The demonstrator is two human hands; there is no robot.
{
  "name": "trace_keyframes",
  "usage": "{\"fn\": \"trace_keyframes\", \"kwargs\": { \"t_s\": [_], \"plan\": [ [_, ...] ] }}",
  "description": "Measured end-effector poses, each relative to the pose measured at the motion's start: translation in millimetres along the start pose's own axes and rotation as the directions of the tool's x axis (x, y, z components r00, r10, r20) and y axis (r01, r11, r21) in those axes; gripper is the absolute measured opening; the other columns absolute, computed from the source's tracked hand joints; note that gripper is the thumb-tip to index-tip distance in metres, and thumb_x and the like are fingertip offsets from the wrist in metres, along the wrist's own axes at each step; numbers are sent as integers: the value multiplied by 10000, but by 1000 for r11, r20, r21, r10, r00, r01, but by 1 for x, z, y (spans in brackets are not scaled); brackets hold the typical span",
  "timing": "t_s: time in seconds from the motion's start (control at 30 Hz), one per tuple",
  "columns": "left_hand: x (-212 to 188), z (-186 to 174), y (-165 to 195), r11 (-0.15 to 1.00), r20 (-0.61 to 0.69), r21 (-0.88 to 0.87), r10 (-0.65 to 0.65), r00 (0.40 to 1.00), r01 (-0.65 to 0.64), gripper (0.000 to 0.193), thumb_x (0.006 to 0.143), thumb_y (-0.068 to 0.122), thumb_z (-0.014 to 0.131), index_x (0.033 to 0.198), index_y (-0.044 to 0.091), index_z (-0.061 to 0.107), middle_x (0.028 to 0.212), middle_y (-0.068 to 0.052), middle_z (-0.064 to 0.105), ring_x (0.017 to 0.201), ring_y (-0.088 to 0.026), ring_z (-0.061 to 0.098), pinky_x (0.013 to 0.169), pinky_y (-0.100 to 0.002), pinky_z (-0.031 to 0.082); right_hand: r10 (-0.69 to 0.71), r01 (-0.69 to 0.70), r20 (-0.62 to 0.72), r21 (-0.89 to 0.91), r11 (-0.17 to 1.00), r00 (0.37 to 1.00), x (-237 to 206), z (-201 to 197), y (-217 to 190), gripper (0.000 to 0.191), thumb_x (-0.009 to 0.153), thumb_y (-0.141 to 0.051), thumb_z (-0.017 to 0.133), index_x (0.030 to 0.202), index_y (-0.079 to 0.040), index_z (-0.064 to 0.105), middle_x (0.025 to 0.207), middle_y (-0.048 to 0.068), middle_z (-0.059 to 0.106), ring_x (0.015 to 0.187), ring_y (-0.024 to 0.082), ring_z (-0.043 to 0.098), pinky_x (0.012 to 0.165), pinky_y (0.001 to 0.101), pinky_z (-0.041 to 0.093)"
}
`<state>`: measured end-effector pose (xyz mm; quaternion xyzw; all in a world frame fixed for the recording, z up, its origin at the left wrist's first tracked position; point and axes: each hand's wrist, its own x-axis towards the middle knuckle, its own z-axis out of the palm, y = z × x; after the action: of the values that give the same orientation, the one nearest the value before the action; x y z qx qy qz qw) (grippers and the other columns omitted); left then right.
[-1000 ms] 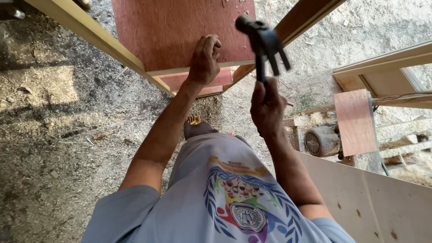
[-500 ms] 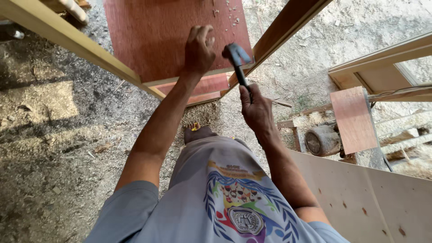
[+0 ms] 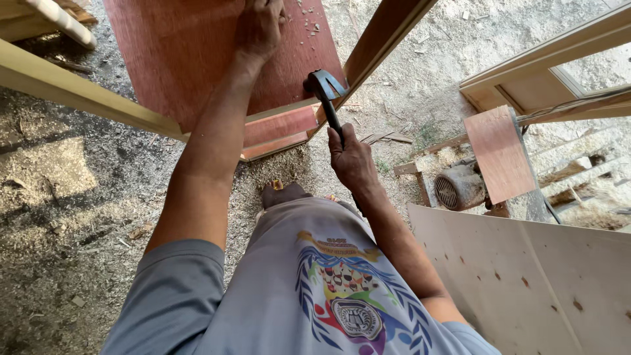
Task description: The person hammers nails into a wooden frame structure. They take nails one at a time from a pile on a red board, position each nail against the wood, and drive it in with a claw hammer, repeating this cycle across different spots on the frame.
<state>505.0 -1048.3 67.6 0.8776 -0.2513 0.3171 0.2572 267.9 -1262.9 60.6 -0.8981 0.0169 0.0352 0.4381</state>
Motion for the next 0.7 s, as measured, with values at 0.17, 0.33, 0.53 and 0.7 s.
{"fn": "trace_keyframes", "kwargs": {
  "t_s": [0.17,0.33,0.53,0.7],
  "plan": [
    [-12,-2,0,968,25,-172,-180,983,181,75,1034,-21,595,962,-9,581,833,-154,618,782,-292,638,671,-430,529,38,-37,22,-40,999,999,4,1,5,281,1095,-418,460,1069,-140,485,580,119,622,447,280,644,396,483,412],
    [-64,-27,12,916,-187,-307,-323,928,257,61,946,-28,677,942,28,652,856,-126,681,785,-258,688,681,-396,560,43,-43,0,-88,995,999,8,3,8,297,1085,-429,481,1067,-134,506,590,125,627,450,278,640,412,493,410],
    [-135,-66,23,889,-167,-284,-414,895,358,101,1005,-26,652,933,46,652,877,-89,691,802,-208,697,698,-351,594,14,-6,64,-127,992,998,14,-11,-5,360,1102,-458,475,1052,-106,529,598,109,632,445,234,604,423,446,420],
    [-166,-71,26,901,-160,-241,-404,901,361,94,996,-38,638,974,53,652,887,-83,696,814,-198,678,705,-343,583,38,-7,184,-164,987,982,18,-26,-37,425,1073,-491,477,1113,-97,632,555,55,591,405,151,515,386,365,351]
  ]
}}
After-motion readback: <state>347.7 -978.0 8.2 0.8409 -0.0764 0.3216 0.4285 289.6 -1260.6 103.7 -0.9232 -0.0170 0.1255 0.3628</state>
